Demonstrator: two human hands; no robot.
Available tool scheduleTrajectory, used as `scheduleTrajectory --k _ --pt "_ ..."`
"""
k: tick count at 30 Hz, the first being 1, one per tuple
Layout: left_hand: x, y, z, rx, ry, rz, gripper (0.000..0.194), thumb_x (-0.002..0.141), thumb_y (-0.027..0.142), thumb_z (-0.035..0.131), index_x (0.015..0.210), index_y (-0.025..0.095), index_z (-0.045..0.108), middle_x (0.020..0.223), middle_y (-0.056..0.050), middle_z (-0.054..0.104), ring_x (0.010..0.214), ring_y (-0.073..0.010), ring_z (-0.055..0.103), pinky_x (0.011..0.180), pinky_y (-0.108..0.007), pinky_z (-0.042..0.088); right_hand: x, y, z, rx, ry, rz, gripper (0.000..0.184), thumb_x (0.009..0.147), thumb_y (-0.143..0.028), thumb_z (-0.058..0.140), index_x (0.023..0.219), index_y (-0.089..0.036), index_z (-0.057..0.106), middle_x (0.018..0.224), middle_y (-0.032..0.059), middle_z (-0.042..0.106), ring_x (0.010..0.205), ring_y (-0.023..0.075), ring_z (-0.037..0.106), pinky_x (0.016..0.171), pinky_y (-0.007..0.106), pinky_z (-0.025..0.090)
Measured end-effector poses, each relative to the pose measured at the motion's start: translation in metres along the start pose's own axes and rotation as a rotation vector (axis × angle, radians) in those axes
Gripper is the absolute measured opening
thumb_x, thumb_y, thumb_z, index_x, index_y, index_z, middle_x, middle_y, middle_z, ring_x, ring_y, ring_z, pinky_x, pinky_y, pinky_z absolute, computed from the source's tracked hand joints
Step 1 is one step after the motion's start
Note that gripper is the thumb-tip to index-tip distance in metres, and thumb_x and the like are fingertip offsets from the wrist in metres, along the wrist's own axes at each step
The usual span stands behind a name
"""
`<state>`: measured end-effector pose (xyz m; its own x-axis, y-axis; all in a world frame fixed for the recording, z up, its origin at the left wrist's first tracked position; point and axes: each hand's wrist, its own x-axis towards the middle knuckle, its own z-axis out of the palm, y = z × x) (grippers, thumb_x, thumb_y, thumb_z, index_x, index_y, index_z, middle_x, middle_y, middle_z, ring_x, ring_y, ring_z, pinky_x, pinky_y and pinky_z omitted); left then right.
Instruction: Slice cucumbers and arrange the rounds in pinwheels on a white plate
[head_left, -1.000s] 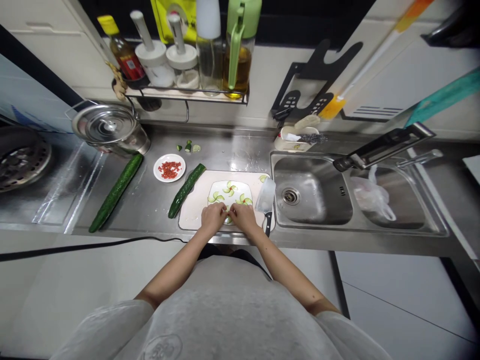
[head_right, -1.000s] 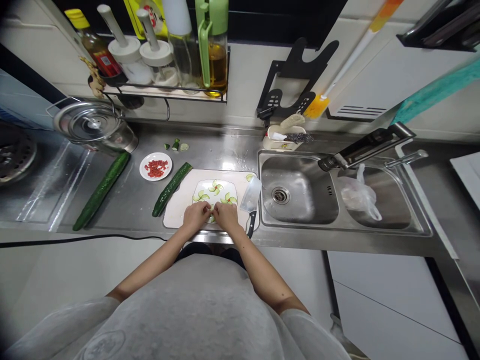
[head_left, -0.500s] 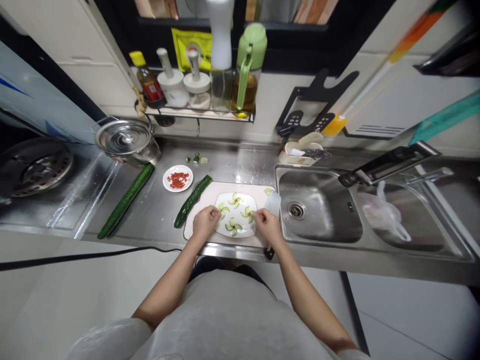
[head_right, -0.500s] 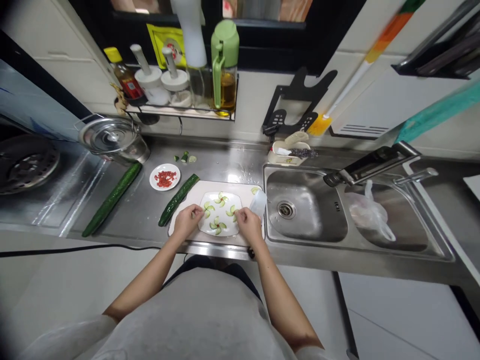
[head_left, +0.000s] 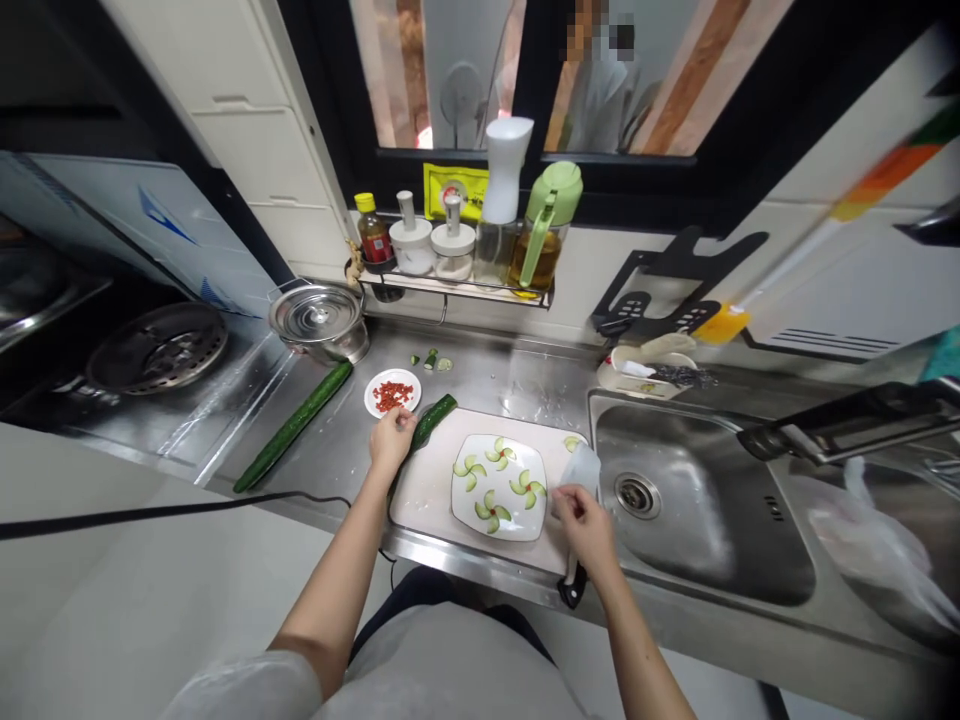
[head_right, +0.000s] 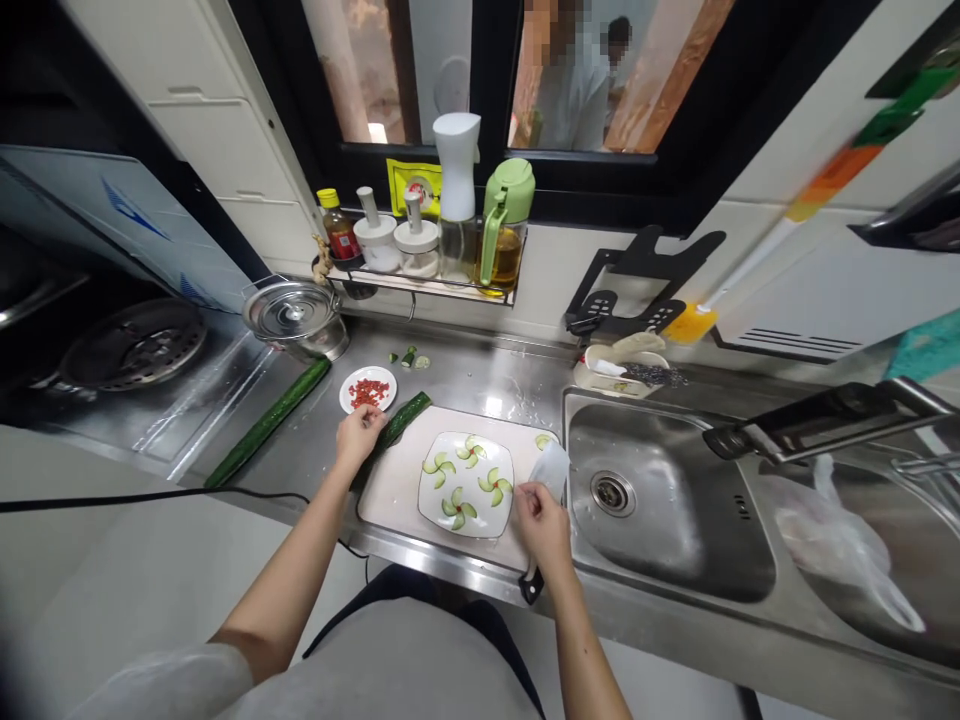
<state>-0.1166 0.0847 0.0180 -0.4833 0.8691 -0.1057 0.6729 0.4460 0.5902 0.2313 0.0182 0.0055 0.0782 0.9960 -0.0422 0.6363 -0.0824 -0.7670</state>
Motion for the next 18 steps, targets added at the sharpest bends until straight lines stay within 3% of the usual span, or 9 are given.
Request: scheduleTrajectory --k 5,11,18 --pt "0.050 -0.008 -0.003 0.097 0.083 -0.155 0.020 0.083 0.036 0.054 0.096 0.027 0.066 0.097 -0.004 0.071 0.089 -0.0217 0.064 0.072 -0.028 0.042 0.004 -0.008 0.000 -0.005 -0.009 0.012 0.047 0.078 -0.062 0.045 0.078 -0.019 0.062 0.053 -0.0031 0.046 0.050 0.0137 0.045 0.052 0.025 0.036" --pt "0.092 -0.009 0.004 0.286 -0.047 -0.017 0.020 0.082 0.031 0.055 0.096 0.027 0.068 0.109 -0.006 0.068 0.097 -0.0221 0.062 0.078 -0.029 0.044 0.005 -0.009 -0.003 0.008 -0.011 0.020 0.046 0.078 -0.061 0.047 0.079 -0.018 0.063 0.053 -0.0028 0.047 0.051 0.0138 0.046 0.052 0.025 0.037" --pt "0.105 -0.007 0.020 0.399 -0.103 0.020 0.019 0.081 0.030 0.055 0.092 0.023 0.069 0.111 -0.011 0.067 0.101 -0.0255 0.061 0.081 -0.033 0.043 0.003 -0.004 -0.006 -0.019 -0.001 0.050 0.045 0.078 -0.060 0.047 0.079 -0.018 0.064 0.053 -0.0023 0.048 0.050 0.0136 0.045 0.051 0.025 0.037"
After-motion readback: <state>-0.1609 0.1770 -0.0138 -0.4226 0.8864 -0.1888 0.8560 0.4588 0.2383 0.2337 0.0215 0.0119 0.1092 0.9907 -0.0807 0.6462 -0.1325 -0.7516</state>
